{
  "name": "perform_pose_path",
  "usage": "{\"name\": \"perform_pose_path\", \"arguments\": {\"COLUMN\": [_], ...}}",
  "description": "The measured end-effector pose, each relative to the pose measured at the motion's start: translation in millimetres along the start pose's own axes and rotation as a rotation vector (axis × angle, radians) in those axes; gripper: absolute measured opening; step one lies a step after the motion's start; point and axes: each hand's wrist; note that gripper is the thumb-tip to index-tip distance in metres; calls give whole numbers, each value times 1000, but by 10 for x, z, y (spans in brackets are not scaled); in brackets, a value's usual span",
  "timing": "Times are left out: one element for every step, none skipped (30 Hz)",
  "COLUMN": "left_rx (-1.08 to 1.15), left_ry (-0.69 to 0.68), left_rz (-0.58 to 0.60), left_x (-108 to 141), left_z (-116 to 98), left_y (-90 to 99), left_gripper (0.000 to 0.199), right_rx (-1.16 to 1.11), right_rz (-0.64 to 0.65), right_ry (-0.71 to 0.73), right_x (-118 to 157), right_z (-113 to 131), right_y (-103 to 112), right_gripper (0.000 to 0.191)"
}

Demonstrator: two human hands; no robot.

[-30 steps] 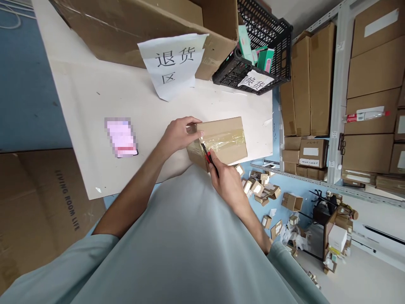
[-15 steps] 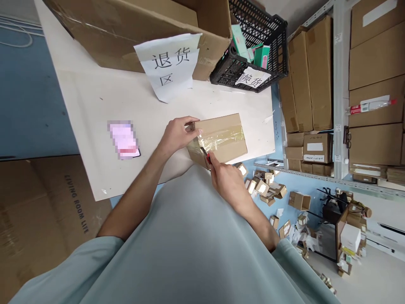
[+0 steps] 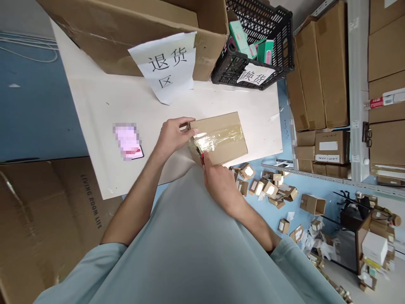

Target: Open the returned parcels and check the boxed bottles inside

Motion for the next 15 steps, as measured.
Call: {"name": "perform_pose_path", "arguments": {"left_rx": [-8,-14,-21,-27,-32,-34,-36,-38,-39,-39,-43,-52,-65,-80,-97], "left_ry": [-1,-5,-9,-13,-16,-17,-15,-11,-7,-7,-10,-18,-29,-39,-47], "left_rz": [-8,-15,-20,-20,-13,-5,1,6,11,14,16,16,14,14,13], "left_x": [-7,-11,-10,-4,8,23,39,54,65,73,77,78,76,75,74], "left_z": [-10,-20,-29,-37,-44,-49,-52,-54,-54,-54,-53,-52,-52,-53,-57], "left_y": [2,4,4,3,0,-5,-10,-16,-20,-21,-19,-13,-4,7,19], "left_gripper": [51,50,50,50,51,52,53,54,55,56,56,57,57,57,57], "right_rx": [-10,-24,-40,-56,-71,-82,-86,-82,-75,-69,-66,-67,-74,-85,-98], "right_rz": [37,73,98,106,98,82,69,58,41,17,-11,-41,-68,-87,-97], "right_ry": [8,22,37,52,67,79,89,95,101,108,114,122,126,128,130], "right_x": [22,55,96,142,188,232,266,289,296,286,260,222,176,130,91], "right_z": [-17,-40,-69,-103,-142,-182,-223,-262,-298,-328,-352,-370,-382,-389,-393], "right_y": [-24,-49,-74,-96,-114,-125,-129,-128,-121,-111,-98,-85,-72,-60,-50], "right_gripper": [76,76,76,75,73,72,70,68,67,66,65,65,64,64,64]}}
Point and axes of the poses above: each hand's wrist, its own x-axis away from the middle knuckle, its own y-axis out of the back of the hand, z = x × y, and after that the axes turned 10 degrees about y, right-handed
